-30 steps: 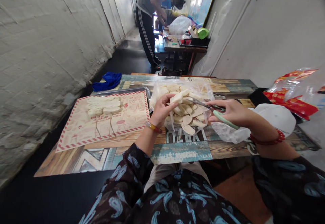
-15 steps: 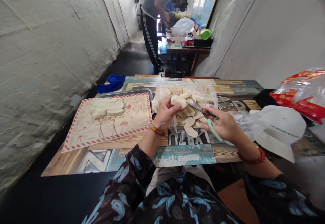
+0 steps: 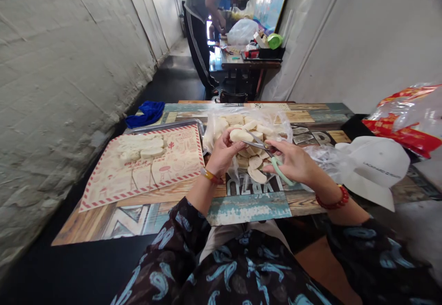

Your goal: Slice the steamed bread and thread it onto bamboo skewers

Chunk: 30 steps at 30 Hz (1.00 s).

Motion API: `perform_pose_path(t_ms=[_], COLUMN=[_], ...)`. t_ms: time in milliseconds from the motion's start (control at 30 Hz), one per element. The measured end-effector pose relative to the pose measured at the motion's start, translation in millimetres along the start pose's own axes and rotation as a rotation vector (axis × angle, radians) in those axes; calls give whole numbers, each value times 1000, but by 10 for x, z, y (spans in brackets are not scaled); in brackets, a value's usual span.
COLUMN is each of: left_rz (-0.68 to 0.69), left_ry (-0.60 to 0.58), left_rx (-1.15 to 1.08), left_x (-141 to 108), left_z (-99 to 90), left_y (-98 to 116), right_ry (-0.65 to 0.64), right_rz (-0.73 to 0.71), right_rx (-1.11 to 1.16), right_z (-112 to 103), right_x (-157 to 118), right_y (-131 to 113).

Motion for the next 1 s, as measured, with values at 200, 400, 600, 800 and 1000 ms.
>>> perform_pose_path(t_ms=[200, 400, 600, 800, 1000], left_rz=[-20, -58, -80, -74, -51], left_ry=[-15, -18, -15, -26, -27], left_rx=[20, 1, -45, -72, -17], left_x=[4, 1, -11, -20, -31], left_z=[6, 28, 42, 35, 43], left_y=[-29, -38, -23, -19, -13], right_ry=[3, 17, 53, 40, 30], right_rz=[9, -21, -62, 25, 15], right_rx=[23, 30, 19, 79, 68], right_z=[6, -33, 7, 63, 51], right_x=[-18, -58, -88, -60, -24], right_y=[44, -9, -22, 28, 14])
Point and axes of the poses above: each hand's wrist, its own x-axis towards the middle knuckle, its own z-axis out of the palm, y = z × x, the point moved 3 cm from there along x, towards the middle knuckle, and after that the axes turned 9 degrees about -z, right-handed, at the moved point
